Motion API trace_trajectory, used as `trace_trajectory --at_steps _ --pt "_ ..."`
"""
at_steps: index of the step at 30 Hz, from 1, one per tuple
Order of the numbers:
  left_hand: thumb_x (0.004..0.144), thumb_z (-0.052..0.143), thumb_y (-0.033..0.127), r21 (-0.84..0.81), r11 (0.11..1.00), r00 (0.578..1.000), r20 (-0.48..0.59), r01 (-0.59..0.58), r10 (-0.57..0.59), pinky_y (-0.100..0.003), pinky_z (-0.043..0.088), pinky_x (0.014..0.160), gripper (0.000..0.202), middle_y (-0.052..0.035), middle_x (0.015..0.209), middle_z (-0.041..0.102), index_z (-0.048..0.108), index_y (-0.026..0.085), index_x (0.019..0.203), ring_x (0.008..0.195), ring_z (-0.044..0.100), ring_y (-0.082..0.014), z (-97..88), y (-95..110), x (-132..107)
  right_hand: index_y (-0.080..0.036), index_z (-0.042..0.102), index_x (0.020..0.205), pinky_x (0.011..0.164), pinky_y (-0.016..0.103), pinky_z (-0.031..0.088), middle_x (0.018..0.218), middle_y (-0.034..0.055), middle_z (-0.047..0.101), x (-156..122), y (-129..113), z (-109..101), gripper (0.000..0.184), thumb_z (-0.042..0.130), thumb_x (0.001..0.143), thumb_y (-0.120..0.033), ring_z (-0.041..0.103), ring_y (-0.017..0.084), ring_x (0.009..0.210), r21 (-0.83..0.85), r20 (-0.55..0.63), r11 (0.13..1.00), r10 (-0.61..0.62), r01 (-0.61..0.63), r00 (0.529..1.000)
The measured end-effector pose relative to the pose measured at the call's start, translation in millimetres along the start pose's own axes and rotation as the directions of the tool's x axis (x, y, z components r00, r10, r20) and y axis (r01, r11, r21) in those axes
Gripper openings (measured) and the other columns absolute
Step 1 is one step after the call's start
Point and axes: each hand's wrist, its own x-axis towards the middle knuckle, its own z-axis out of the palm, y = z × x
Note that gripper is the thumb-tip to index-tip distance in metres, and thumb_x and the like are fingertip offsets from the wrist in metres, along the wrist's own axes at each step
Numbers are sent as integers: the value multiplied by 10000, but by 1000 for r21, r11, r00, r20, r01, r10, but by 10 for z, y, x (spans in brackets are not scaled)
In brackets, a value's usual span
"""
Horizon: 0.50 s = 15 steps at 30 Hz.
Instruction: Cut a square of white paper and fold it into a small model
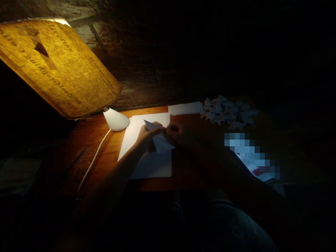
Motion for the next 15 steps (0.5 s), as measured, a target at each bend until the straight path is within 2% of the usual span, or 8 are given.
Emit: trace_trajectory --at_steps 3,7,12,15 --pt "603 918 298 -39 999 1000 -9 0 -1 -232 387 487 280 -17 647 610 677 158 634 564 549 -115 4 -17 0 -216 546 634 574 282 340 600 -29 521 7 -1 2 255 686 726 -408 461 129 599 -7 -8 1000 -19 19 1000" --pt "587 903 289 -124 990 995 -58 69 -76 -230 350 457 293 14 557 565 645 160 634 475 486 -92 31 -23 -4 -218 532 634 569 274 340 610 -37 508 15 -22 17 305 712 734 -444 440 119 603 41 15 999 13 -14 1000" --pt "545 887 250 -238 968 980 -159 79 -119 -236 363 454 301 31 522 556 615 160 636 440 486 -95 26 -8 22 -218 533 628 561 272 353 603 -42 511 12 -36 40 310 725 727 -441 453 116 587 97 -3 994 46 -45 999" --pt "562 857 239 -302 953 981 -175 27 -83 -240 405 480 283 19 555 572 586 168 607 483 525 -106 -24 -14 61 -218 526 617 574 273 361 600 -42 521 14 -26 44 321 738 729 -433 455 114 581 132 -2 991 35 -35 999"
